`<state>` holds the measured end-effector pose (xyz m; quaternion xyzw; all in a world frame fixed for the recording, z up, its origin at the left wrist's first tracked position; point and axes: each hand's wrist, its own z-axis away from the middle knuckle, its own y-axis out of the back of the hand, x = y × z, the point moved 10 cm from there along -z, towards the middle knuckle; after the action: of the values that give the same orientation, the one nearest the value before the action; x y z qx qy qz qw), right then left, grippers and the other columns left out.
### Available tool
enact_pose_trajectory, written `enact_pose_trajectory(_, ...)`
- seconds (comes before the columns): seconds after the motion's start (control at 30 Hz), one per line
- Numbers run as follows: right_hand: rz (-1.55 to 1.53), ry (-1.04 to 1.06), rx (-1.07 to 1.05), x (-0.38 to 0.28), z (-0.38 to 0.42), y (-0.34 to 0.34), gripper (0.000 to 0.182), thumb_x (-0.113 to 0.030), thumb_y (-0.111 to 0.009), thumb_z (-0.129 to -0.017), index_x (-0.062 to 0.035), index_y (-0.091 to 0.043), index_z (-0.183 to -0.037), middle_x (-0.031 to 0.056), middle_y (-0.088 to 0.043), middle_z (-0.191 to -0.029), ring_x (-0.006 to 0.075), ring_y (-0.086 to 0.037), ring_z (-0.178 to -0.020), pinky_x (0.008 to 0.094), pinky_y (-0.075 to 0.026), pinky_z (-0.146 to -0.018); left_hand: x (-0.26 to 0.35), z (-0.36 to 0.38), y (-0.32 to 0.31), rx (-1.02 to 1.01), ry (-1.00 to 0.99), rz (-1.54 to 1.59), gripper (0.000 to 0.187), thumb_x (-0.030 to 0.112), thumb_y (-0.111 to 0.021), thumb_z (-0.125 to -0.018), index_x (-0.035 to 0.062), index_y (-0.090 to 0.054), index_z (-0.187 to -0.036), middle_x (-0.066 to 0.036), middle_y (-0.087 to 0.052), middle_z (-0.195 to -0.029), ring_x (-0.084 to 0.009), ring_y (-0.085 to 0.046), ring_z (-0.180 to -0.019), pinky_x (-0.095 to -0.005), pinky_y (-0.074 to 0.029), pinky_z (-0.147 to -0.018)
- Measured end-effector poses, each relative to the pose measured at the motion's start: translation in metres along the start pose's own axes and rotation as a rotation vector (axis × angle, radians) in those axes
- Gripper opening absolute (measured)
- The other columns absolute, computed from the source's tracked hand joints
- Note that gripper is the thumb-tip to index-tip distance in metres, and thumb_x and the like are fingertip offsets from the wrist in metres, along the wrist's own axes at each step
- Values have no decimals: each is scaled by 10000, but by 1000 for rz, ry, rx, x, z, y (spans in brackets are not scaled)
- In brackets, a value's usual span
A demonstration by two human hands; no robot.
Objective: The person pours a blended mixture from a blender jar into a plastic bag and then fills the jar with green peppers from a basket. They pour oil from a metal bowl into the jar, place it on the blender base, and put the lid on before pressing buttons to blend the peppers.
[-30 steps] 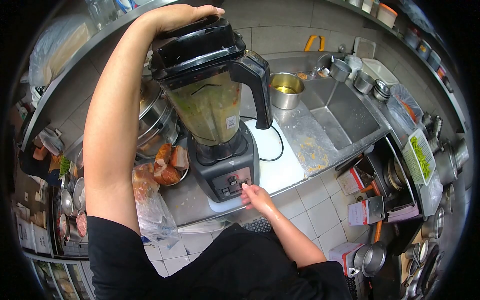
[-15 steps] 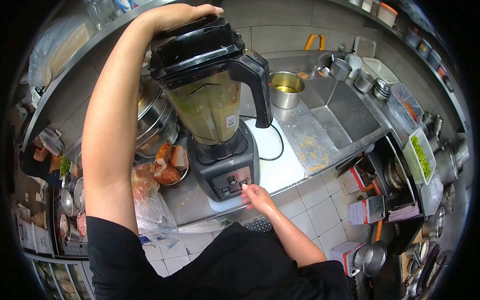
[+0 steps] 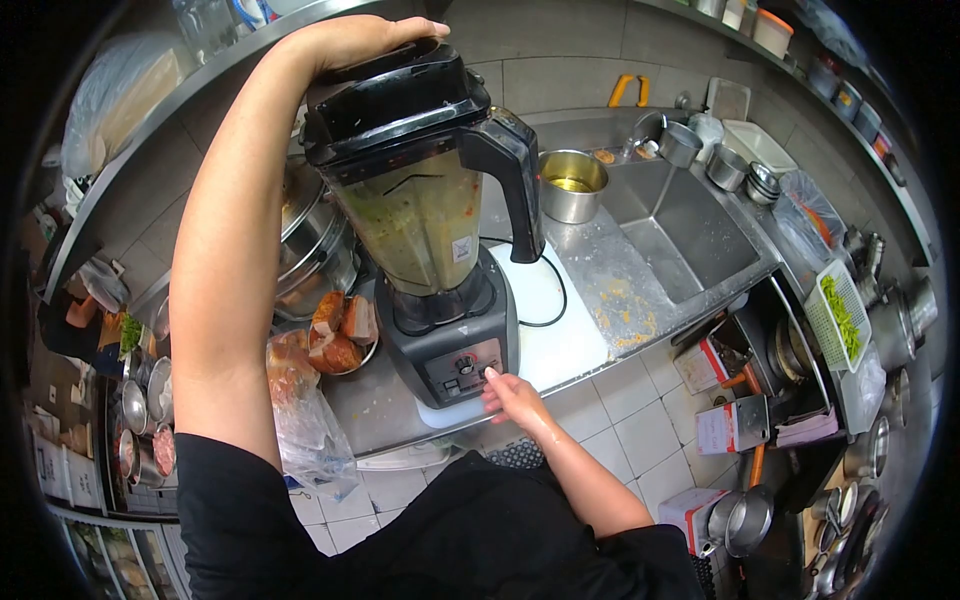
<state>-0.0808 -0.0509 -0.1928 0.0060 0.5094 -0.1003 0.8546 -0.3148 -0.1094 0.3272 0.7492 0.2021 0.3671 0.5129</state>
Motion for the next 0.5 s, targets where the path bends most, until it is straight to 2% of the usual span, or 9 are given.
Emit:
enact_pose_trajectory(0.1,3,0,6,-1,0,0,572,-528,-508,-979,32,-604,-1053,133,-649,-958,193,-649,-825,324,-577,-640,4,3,5,4,2,-13,656,722,-545,-826,156,-749,-1087,-127,-707,-1046,-243,-662,-925,-388,-481,-875)
enact_pose_trajectory(0.17,7,4,10,-1,0,0,549,-514,-525,-976,25,-604,-1042,131,-654,-952,191,-650,-826,320,-575,-638,3,9,0,-162,64,-138,746,738,-418,-884,146,-648,-1274,-163,-566,-1374,-315,-541,-1249,-427,-372,-1061)
enact_pose_trajectory(0.5,3,0,18,3,-3,1,529,-506,-531,-976,16,-601,-1028,128,-658,-955,186,-652,-821,317,-575,-641,4,7,1,-147,41,-162,746,739,-417,-884,141,-656,-1260,-163,-576,-1362,-313,-551,-1234,-422,-382,-1045)
